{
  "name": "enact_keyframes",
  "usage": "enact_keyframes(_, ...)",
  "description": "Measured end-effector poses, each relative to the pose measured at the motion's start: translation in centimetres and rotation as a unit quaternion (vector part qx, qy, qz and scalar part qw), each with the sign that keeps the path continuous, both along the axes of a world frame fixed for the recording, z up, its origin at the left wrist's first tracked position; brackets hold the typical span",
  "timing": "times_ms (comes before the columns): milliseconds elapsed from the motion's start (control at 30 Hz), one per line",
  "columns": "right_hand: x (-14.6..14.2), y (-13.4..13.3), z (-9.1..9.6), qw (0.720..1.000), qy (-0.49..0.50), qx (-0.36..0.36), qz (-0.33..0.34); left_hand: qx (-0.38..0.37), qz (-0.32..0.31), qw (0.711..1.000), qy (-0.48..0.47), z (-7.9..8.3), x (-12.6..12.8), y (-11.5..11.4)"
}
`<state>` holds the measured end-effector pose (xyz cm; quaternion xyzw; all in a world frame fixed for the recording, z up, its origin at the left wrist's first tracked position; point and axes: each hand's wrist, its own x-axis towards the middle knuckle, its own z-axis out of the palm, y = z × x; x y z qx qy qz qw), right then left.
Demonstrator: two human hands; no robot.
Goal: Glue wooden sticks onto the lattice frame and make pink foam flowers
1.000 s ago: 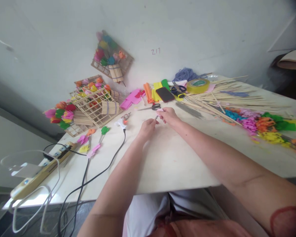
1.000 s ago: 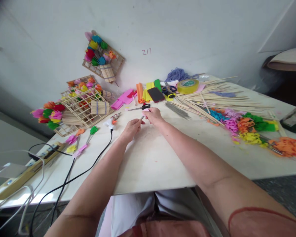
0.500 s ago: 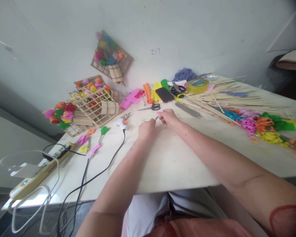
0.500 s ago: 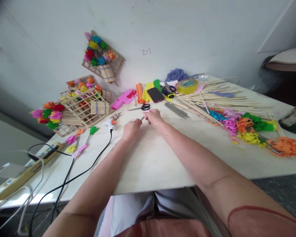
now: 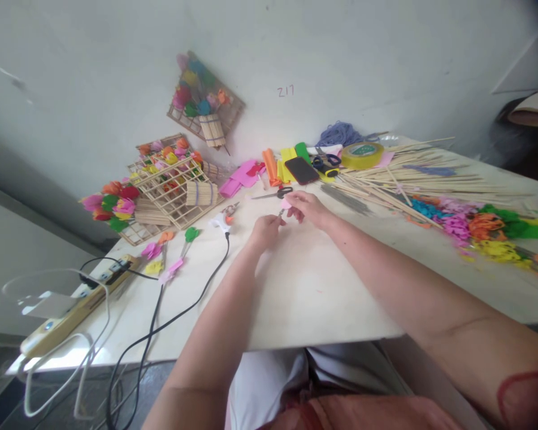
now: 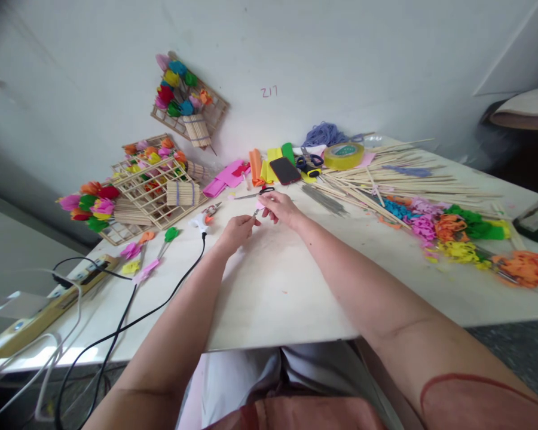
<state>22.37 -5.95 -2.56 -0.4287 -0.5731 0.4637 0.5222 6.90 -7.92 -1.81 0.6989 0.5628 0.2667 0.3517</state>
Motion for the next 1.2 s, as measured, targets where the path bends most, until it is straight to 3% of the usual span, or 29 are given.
enact_keyframes(100, 0.9, 0.0, 0.3, 0.998, -0.037, 0.051, 0.03, -0.067, -0.022, 0.992, -0.103, -0.2, -0.5, 0.0)
enact_keyframes(267, 1.5, 0.1, 0.5, 0.986, -0.088, 0.127, 0.056, -0.136, -0.048, 0.972, -0.188, -0.1, -1.1, -0.2)
enact_keyframes(400, 1.3, 0.1, 0.5, 0.984, -0.106, 0.134, 0.055, -0.193, -0.074, 0.948, -0.243, 0.3, -1.1, -0.6)
enact_keyframes(633, 1.0, -0.3, 0.7, 0.987, -0.109, 0.114, 0.038, -0.247, -0.1, 0.92, -0.287, 0.4, -1.2, -0.6)
enact_keyframes(900, 1.5, 0.1, 0.9, 0.964, -0.137, 0.22, 0.066, -0.33, -0.131, 0.884, -0.305, 0.8, -1.9, 0.0)
enact_keyframes(1200, 1.3, -0.7, 2.4, 0.97, -0.144, 0.175, 0.092, -0.423, -0.184, 0.811, -0.359, 0.3, -2.8, 0.9)
